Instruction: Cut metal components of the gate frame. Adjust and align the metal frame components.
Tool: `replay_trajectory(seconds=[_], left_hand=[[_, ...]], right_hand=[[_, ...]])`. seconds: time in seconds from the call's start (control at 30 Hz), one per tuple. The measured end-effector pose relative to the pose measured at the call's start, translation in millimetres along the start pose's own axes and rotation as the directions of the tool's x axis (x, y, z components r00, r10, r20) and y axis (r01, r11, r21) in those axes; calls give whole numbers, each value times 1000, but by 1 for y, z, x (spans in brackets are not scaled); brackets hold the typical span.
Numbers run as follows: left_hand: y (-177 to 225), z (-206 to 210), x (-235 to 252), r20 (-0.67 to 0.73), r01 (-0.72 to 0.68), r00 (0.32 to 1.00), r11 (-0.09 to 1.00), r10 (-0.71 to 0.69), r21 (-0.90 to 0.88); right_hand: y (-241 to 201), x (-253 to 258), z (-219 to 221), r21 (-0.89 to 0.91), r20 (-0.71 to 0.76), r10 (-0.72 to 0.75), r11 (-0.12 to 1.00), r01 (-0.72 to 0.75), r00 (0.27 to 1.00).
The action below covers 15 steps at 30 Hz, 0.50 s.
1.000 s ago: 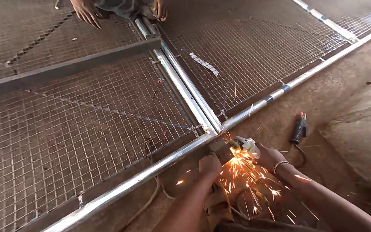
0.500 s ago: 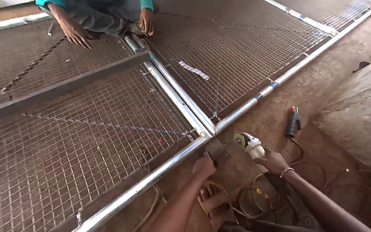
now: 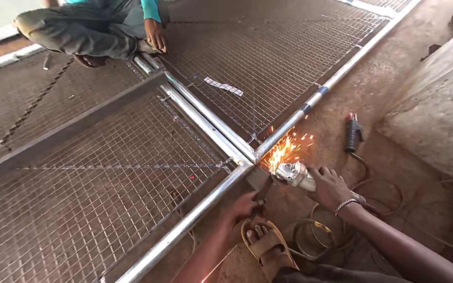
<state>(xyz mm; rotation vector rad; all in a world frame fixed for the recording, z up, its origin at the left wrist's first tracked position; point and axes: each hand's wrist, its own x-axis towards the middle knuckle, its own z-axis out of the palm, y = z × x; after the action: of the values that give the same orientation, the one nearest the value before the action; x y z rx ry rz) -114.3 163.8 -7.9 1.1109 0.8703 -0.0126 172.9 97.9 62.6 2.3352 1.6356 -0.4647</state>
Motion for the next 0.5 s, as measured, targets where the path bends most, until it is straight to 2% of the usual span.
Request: replay_trajectory(seconds=[0.13, 0.2, 0.27, 0.33, 0.4, 0.5], left_hand=[[-11, -6, -5, -32, -90, 996, 989, 87, -119], [-5, -5, -7, -36, -134, 991, 968, 129, -212], [3, -3, -8, -27, -124, 992, 960, 121, -249], [4, -2, -6, -28, -112, 994, 971, 109, -210], [0, -2, -7, -32, -100, 995, 984, 96, -151], [-9, 4, -22, -88, -65, 994, 995, 58, -78]], right_hand=[[7, -2, 3, -98, 14, -25, 995, 26, 1000], [15, -1, 8, -84, 21, -15, 996, 17, 1000], [23, -1, 10, 64, 56, 46, 997, -50, 997], [35, 4, 8, 337, 103, 115, 930, -144, 988], [48, 14, 11, 633, 193, 185, 727, -266, 964], [65, 39, 31, 880, 319, 239, 285, -380, 917]])
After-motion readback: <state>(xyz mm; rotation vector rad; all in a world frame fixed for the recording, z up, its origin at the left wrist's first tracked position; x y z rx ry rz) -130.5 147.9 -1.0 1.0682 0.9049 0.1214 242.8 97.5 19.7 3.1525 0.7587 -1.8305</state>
